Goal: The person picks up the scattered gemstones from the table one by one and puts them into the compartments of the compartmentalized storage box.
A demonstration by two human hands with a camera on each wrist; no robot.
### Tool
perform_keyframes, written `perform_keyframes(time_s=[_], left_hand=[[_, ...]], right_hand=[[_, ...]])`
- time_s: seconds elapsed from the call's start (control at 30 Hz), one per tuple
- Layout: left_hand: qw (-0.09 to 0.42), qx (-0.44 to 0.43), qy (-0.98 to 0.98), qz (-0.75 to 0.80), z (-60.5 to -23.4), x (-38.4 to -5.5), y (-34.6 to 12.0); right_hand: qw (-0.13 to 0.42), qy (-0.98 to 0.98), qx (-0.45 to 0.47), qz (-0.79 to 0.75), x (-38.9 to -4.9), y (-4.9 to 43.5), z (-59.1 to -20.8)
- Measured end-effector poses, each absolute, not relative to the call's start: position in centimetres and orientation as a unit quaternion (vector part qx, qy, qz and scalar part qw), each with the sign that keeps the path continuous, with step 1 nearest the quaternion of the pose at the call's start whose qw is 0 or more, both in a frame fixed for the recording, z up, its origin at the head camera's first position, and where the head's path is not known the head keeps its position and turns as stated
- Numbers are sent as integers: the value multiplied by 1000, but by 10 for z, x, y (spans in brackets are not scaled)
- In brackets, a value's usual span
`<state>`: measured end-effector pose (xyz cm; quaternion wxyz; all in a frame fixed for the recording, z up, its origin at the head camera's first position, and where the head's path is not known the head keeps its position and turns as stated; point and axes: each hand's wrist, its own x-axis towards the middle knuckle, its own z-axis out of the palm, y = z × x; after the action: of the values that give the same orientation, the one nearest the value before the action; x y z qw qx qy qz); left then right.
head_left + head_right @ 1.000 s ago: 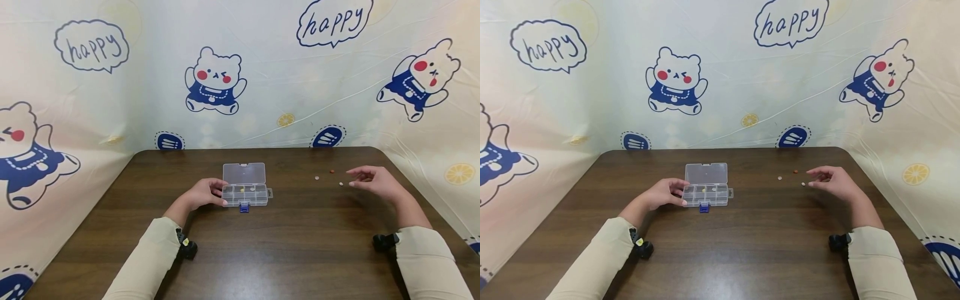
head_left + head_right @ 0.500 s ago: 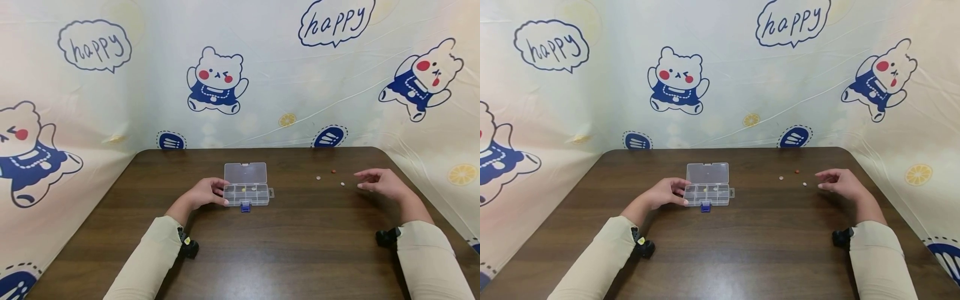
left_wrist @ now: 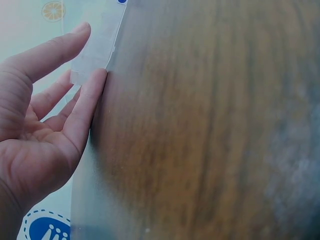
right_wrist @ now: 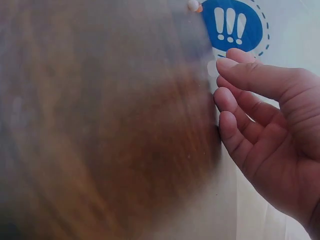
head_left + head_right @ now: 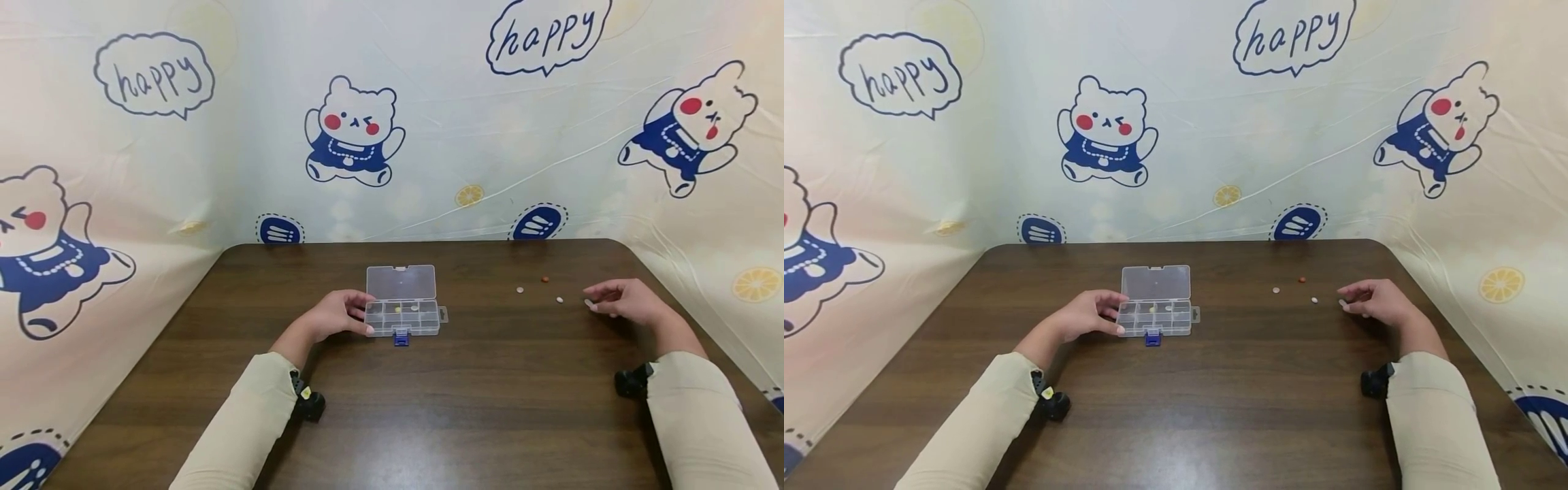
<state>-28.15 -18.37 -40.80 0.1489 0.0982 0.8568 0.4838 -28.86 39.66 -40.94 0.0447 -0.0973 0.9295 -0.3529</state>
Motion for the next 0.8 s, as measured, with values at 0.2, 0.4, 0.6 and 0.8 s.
perform_keyframes(time_s=[0.2, 0.4, 0.6, 0.8], left_hand=[[150, 97, 859, 480, -406, -281, -184], [149, 100, 858, 481, -407, -281, -184], [150, 100, 858, 482, -407, -281, -184], [151, 99, 856, 485, -408, -282, -184]], right_hand=[[53, 934, -95, -341, -292, 395, -411], [57, 939, -93, -326, -294, 395, -411], [62, 940, -91, -323, -294, 394, -411], [70, 943, -92, -312, -294, 393, -410]])
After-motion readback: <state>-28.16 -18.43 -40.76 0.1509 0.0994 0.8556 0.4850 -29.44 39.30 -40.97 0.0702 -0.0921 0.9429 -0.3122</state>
